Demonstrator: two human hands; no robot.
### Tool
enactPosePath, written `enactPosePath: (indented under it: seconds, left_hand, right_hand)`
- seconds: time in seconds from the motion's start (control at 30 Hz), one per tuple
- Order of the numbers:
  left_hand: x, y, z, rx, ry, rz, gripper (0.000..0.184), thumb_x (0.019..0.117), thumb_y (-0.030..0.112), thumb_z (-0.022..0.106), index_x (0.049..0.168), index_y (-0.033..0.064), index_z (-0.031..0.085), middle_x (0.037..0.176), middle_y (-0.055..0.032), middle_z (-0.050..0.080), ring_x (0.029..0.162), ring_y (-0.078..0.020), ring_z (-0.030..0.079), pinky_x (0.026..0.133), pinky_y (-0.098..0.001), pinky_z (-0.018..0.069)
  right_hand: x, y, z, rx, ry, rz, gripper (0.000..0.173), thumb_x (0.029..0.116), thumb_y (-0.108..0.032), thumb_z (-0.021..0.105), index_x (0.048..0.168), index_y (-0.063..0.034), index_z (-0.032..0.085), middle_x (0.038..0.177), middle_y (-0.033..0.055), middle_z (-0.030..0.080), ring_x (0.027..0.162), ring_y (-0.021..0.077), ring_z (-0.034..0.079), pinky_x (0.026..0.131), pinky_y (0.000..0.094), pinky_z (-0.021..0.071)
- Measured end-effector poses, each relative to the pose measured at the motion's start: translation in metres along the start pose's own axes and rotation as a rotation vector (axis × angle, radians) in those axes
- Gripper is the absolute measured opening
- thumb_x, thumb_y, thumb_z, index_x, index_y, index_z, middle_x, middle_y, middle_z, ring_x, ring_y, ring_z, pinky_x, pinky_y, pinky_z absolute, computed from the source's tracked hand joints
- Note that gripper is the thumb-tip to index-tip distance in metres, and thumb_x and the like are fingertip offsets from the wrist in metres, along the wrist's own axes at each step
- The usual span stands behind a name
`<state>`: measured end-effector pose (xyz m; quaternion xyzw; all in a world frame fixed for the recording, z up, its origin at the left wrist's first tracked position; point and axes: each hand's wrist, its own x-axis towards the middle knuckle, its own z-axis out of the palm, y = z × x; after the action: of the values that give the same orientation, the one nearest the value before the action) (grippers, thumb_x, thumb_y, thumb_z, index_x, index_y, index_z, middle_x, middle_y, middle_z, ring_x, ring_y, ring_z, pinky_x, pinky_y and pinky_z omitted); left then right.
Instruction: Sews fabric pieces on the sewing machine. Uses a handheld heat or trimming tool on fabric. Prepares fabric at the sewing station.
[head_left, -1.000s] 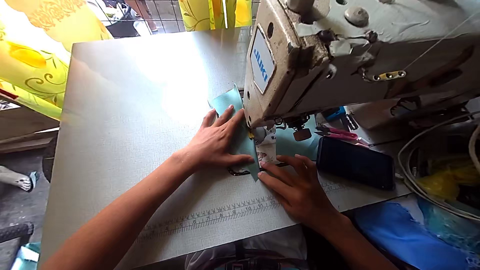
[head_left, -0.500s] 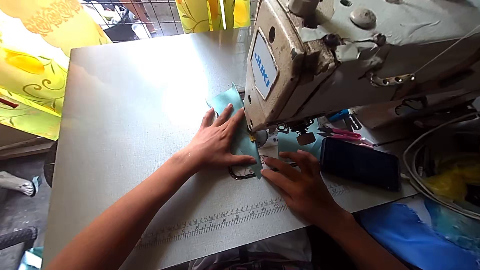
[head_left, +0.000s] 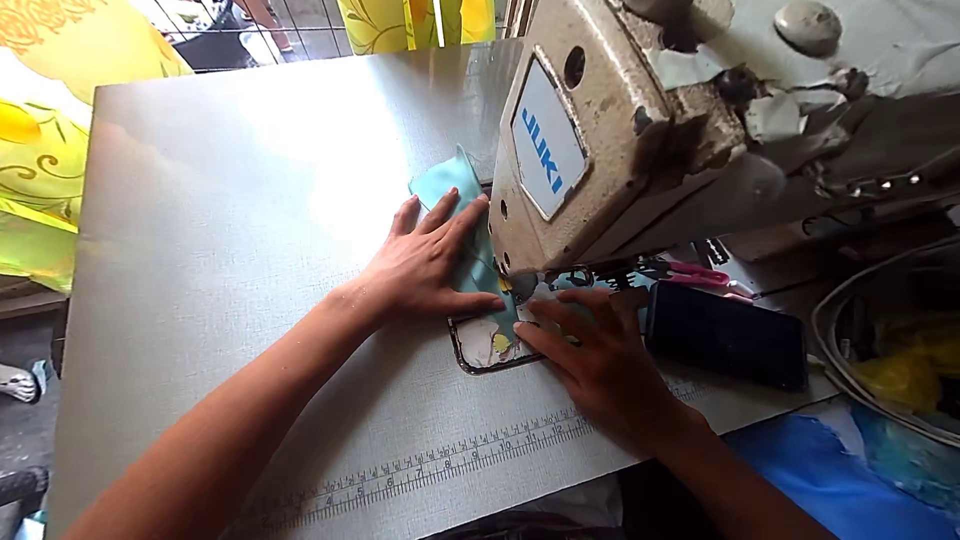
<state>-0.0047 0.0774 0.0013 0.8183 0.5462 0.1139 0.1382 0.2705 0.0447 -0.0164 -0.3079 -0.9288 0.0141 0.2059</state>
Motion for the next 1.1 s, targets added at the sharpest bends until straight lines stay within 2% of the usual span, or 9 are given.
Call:
enactPosePath:
  seconds: [0.07, 0.13, 0.23, 0.4, 0.53, 0.7, 0.87, 1.0, 1.1]
  left_hand:
    - [0.002, -0.005, 0.001, 0.008, 0.03, 0.041, 0.109, 0.0833, 0.085, 0.045, 0.161, 0.0108, 0.031, 0.164, -0.0075, 0.037, 0.155, -0.0328, 0.025, 0.121, -0.0667, 0.0109]
    - [0.002, -0.007, 0.002, 0.011, 0.102, 0.106, 0.096, 0.0863, 0.08, 0.046, 0.154, 0.0115, 0.046, 0.161, -0.0096, 0.042, 0.154, -0.0343, 0.028, 0.119, -0.0679, 0.014]
    - [-0.002, -0.005, 0.006, -0.051, 0.259, 0.206, 0.056, 0.091, 0.059, 0.06, 0.123, 0.0157, 0.071, 0.147, -0.0106, 0.058, 0.148, -0.0371, 0.038, 0.116, -0.0703, 0.0202]
    - [-0.012, 0.007, 0.015, -0.146, 0.431, 0.171, 0.013, 0.0897, 0.026, 0.071, 0.093, 0.0157, 0.078, 0.114, -0.0054, 0.074, 0.131, -0.032, 0.056, 0.11, -0.0645, 0.0283]
    - [-0.018, 0.025, 0.018, -0.12, 0.431, 0.117, 0.009, 0.0881, 0.022, 0.071, 0.088, 0.0133, 0.076, 0.106, -0.0052, 0.073, 0.128, -0.0329, 0.056, 0.112, -0.0673, 0.0241]
    - [-0.027, 0.046, 0.035, -0.219, 0.484, -0.015, 0.009, 0.0878, 0.023, 0.072, 0.088, 0.0172, 0.079, 0.107, -0.0057, 0.069, 0.123, -0.0305, 0.055, 0.105, -0.063, 0.0305]
    - [-0.028, 0.055, 0.044, -0.179, 0.59, -0.01, 0.006, 0.0868, 0.022, 0.074, 0.087, 0.0179, 0.079, 0.105, -0.0061, 0.068, 0.118, -0.0293, 0.057, 0.107, -0.0652, 0.026]
    - [-0.03, 0.061, 0.046, -0.142, 0.543, -0.018, 0.009, 0.0886, 0.026, 0.072, 0.088, 0.0199, 0.078, 0.107, -0.0051, 0.067, 0.114, -0.0276, 0.06, 0.1, -0.066, 0.0305]
    - [-0.032, 0.057, 0.036, -0.041, 0.523, -0.014, 0.009, 0.0871, 0.026, 0.072, 0.087, 0.0204, 0.079, 0.106, -0.0065, 0.067, 0.115, -0.0314, 0.058, 0.103, -0.0694, 0.0263]
  right_hand:
    - [0.002, 0.001, 0.0, 0.005, -0.009, 0.006, 0.037, 0.0926, -0.009, 0.056, 0.118, -0.0268, 0.076, 0.129, 0.0056, 0.069, 0.128, 0.0362, 0.056, 0.105, 0.0623, 0.0362]
    - [0.003, 0.001, 0.001, 0.015, -0.008, 0.013, 0.039, 0.0909, -0.006, 0.057, 0.118, -0.0264, 0.077, 0.128, 0.0072, 0.069, 0.128, 0.0371, 0.057, 0.105, 0.0639, 0.0367]
    - [0.006, 0.001, 0.001, 0.02, -0.014, 0.025, 0.041, 0.0901, -0.006, 0.058, 0.12, -0.0267, 0.076, 0.128, 0.0085, 0.069, 0.127, 0.0377, 0.057, 0.104, 0.0654, 0.0374]
    - [0.006, 0.001, 0.003, 0.031, 0.006, 0.019, 0.04, 0.0885, -0.006, 0.06, 0.119, -0.0257, 0.077, 0.127, 0.0112, 0.068, 0.127, 0.0393, 0.057, 0.104, 0.0656, 0.0371]
    - [0.007, 0.001, 0.004, 0.044, 0.017, 0.02, 0.038, 0.0892, -0.006, 0.061, 0.118, -0.0256, 0.077, 0.127, 0.0101, 0.068, 0.128, 0.0366, 0.057, 0.104, 0.0649, 0.0372]
    - [0.006, -0.001, 0.006, 0.059, 0.036, 0.033, 0.037, 0.089, -0.006, 0.062, 0.116, -0.0247, 0.078, 0.126, 0.0102, 0.068, 0.127, 0.0358, 0.058, 0.104, 0.0641, 0.0387]
    - [0.007, 0.0, 0.007, 0.06, 0.037, 0.026, 0.034, 0.0887, -0.007, 0.062, 0.115, -0.0233, 0.078, 0.124, 0.0107, 0.068, 0.125, 0.0363, 0.059, 0.103, 0.0646, 0.0395]
    - [0.006, 0.0, 0.008, 0.064, 0.05, 0.034, 0.033, 0.0896, -0.008, 0.062, 0.115, -0.0233, 0.078, 0.125, 0.0109, 0.069, 0.125, 0.0358, 0.06, 0.102, 0.0646, 0.0405]
    - [0.006, 0.0, 0.01, 0.064, 0.053, 0.035, 0.034, 0.0913, -0.009, 0.061, 0.117, -0.0248, 0.077, 0.124, 0.0104, 0.069, 0.125, 0.0358, 0.059, 0.102, 0.0641, 0.0405]
